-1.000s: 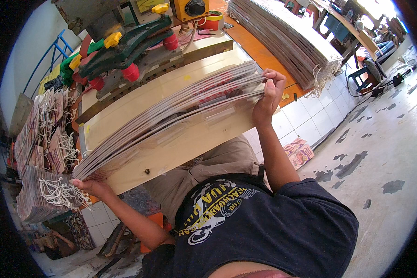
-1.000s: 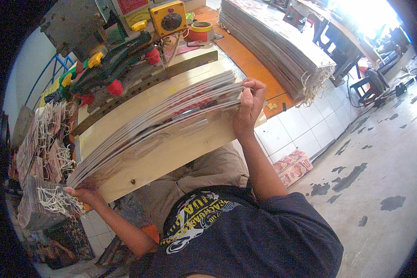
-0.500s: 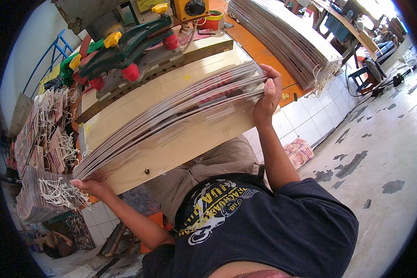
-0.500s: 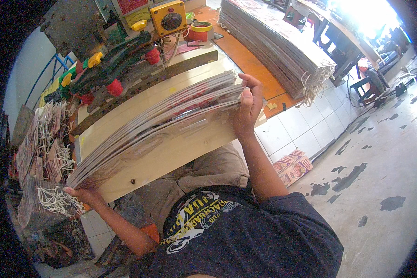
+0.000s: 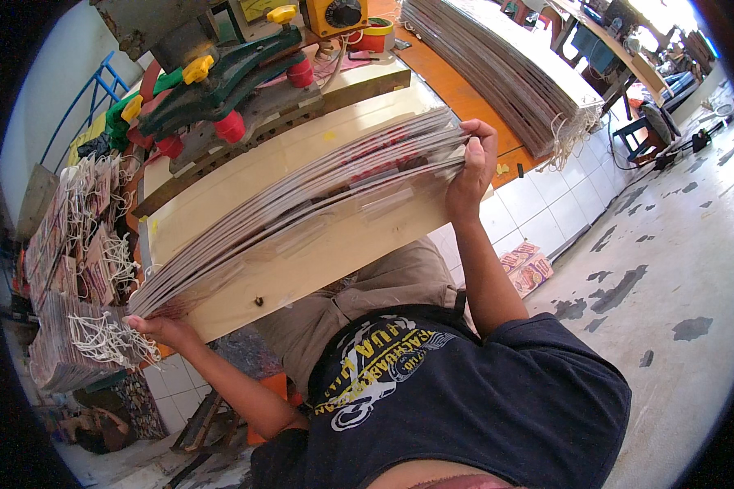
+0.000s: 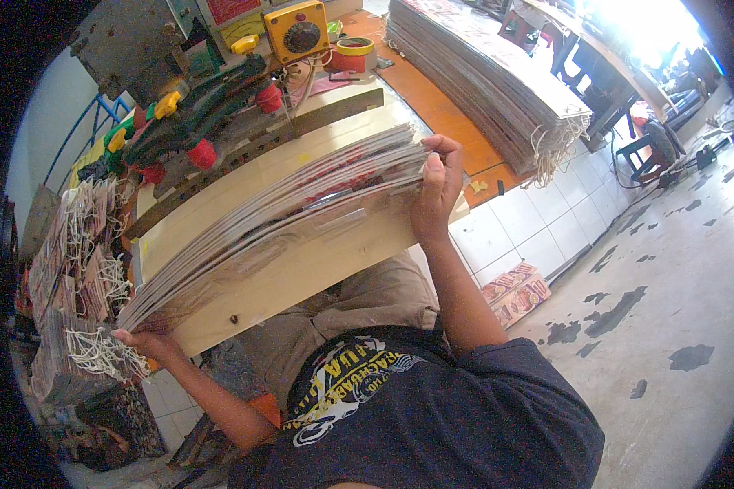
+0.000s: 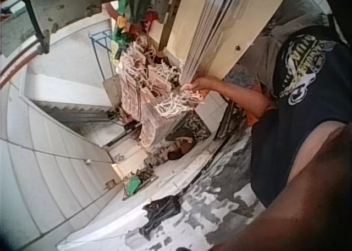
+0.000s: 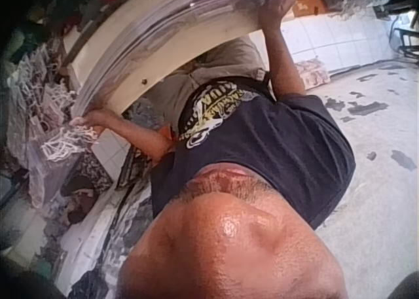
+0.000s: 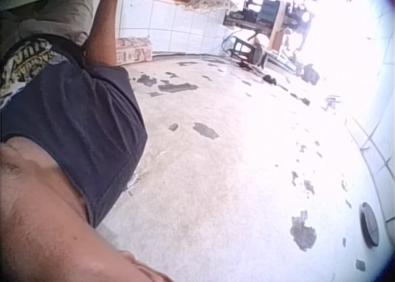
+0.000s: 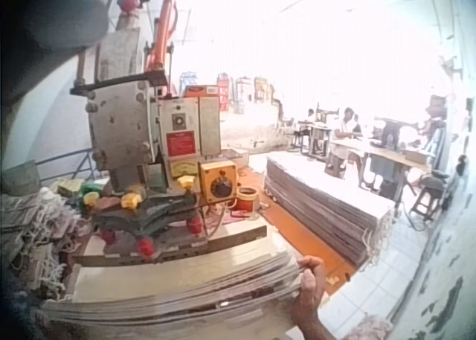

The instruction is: The person organizes stacks of printed plastic labels by picking up sections of labels, aligning them, and placing them into larger stacks on a work table.

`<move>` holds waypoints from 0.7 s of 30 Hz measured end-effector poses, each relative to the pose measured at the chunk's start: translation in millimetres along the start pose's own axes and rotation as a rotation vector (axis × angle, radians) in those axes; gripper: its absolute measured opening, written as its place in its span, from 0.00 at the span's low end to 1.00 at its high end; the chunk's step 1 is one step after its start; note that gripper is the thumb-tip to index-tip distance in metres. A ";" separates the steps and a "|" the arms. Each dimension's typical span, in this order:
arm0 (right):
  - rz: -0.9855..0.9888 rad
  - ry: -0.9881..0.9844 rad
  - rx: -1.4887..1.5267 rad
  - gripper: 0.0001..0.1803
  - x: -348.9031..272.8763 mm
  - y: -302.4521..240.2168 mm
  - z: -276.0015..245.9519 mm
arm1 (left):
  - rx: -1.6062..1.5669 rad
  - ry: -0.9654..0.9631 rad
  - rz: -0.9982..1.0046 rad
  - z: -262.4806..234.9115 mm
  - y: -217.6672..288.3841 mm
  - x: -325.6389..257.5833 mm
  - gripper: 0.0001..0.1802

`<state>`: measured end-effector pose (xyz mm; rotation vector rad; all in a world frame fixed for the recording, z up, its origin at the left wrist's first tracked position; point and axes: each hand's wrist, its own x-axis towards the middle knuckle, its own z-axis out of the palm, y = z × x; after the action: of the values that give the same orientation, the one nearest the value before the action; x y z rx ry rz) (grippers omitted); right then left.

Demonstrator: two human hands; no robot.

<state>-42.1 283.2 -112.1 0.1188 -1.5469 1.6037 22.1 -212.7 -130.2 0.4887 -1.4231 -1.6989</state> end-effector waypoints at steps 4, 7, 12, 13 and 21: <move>-0.067 -0.001 -0.023 0.16 2.7 6.1 -1.5 | -0.029 -0.004 -0.024 -2.6 -3.0 3.9 0.56; -0.092 -0.008 0.002 0.16 4.5 5.4 1.2 | -0.016 0.025 -0.003 -2.2 -4.5 3.5 0.56; -0.067 -0.019 0.007 0.16 3.3 2.4 0.7 | 0.016 0.009 -0.001 -6.4 -6.8 6.1 0.55; -0.069 -0.019 0.010 0.16 3.3 3.1 0.3 | 0.027 0.012 -0.006 -6.5 -6.5 6.1 0.55; -0.053 -0.010 0.004 0.17 1.6 5.0 -1.1 | -0.018 0.044 -0.025 0.6 -1.0 2.0 0.53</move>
<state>-45.6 285.8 -115.1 0.1687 -1.5357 1.5662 20.1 -214.0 -130.5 0.5326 -1.3749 -1.7085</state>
